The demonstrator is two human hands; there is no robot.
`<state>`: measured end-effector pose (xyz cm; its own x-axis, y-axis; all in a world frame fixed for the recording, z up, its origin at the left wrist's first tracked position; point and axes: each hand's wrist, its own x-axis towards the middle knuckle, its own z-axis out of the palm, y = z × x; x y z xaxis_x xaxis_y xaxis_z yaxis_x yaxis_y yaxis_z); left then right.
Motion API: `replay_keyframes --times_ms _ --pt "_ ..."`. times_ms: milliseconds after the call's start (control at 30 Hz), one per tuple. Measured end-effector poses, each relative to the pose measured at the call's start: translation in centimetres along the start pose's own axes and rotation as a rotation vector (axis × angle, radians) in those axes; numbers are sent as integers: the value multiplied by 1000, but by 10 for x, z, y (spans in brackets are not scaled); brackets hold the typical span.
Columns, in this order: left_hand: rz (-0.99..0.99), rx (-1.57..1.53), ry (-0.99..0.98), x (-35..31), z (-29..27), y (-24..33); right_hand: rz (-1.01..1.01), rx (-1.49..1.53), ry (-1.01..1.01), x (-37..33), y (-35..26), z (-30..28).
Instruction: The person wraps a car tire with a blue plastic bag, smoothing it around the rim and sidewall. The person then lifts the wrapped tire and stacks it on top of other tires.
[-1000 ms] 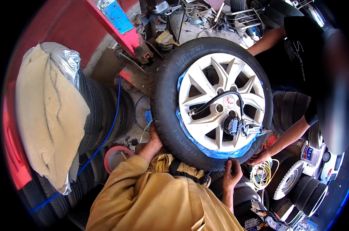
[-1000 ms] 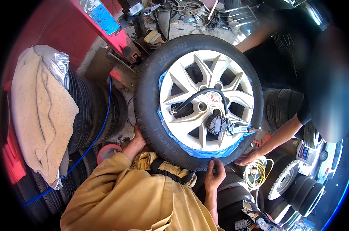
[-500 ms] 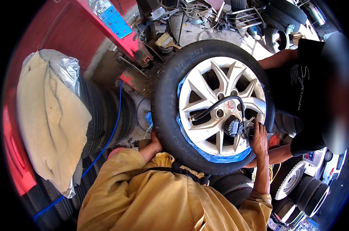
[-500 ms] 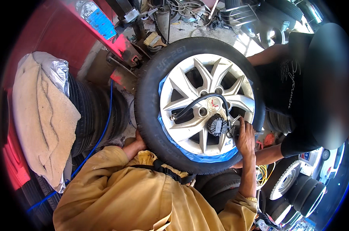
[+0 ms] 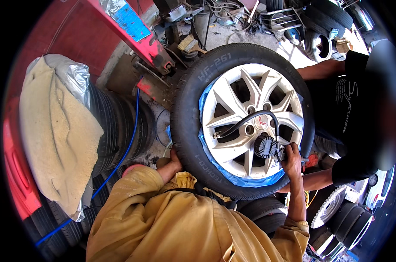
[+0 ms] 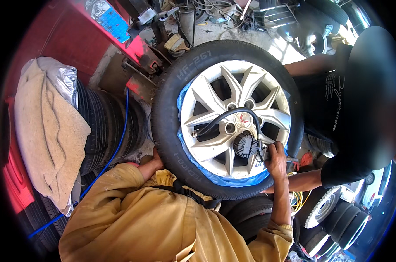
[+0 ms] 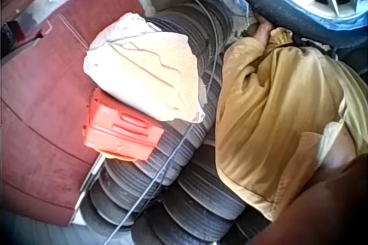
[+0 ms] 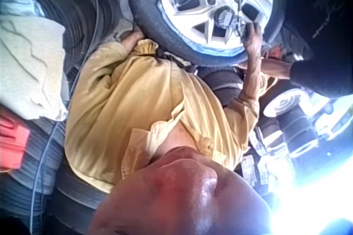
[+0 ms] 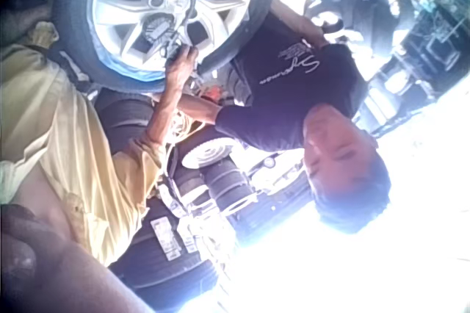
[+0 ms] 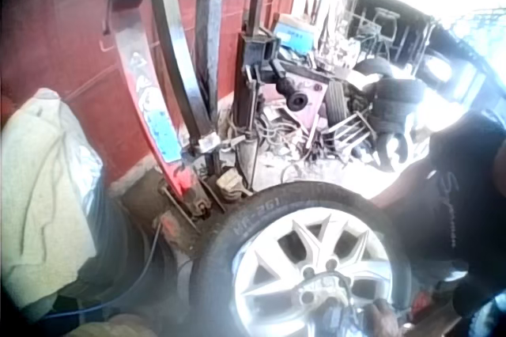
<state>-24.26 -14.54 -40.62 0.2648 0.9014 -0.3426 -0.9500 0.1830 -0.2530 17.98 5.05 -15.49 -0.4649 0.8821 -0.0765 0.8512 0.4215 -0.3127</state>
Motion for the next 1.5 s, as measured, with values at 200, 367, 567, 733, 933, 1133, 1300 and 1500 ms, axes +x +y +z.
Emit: replay_keyframes --times_ms 200,367,567,733,933,1133,1300,1500 --pt "112 231 476 -3 36 -12 -8 11 -29 3 -3 -3" --pt "50 61 146 -7 -2 5 0 13 -137 7 -2 -4" --pt "454 699 687 32 105 51 63 -91 -116 -8 -16 -4" --pt "250 893 514 97 143 108 62 -130 -102 -7 -17 0" --pt "220 895 452 110 137 107 53 -119 -60 -10 -10 6" --pt "242 937 455 107 140 104 32 -132 -28 -13 -7 11" --pt "248 962 461 101 138 96 21 -120 -25 -14 -7 7" --pt "246 979 447 100 137 92 -3 -125 -23 -19 -1 9"
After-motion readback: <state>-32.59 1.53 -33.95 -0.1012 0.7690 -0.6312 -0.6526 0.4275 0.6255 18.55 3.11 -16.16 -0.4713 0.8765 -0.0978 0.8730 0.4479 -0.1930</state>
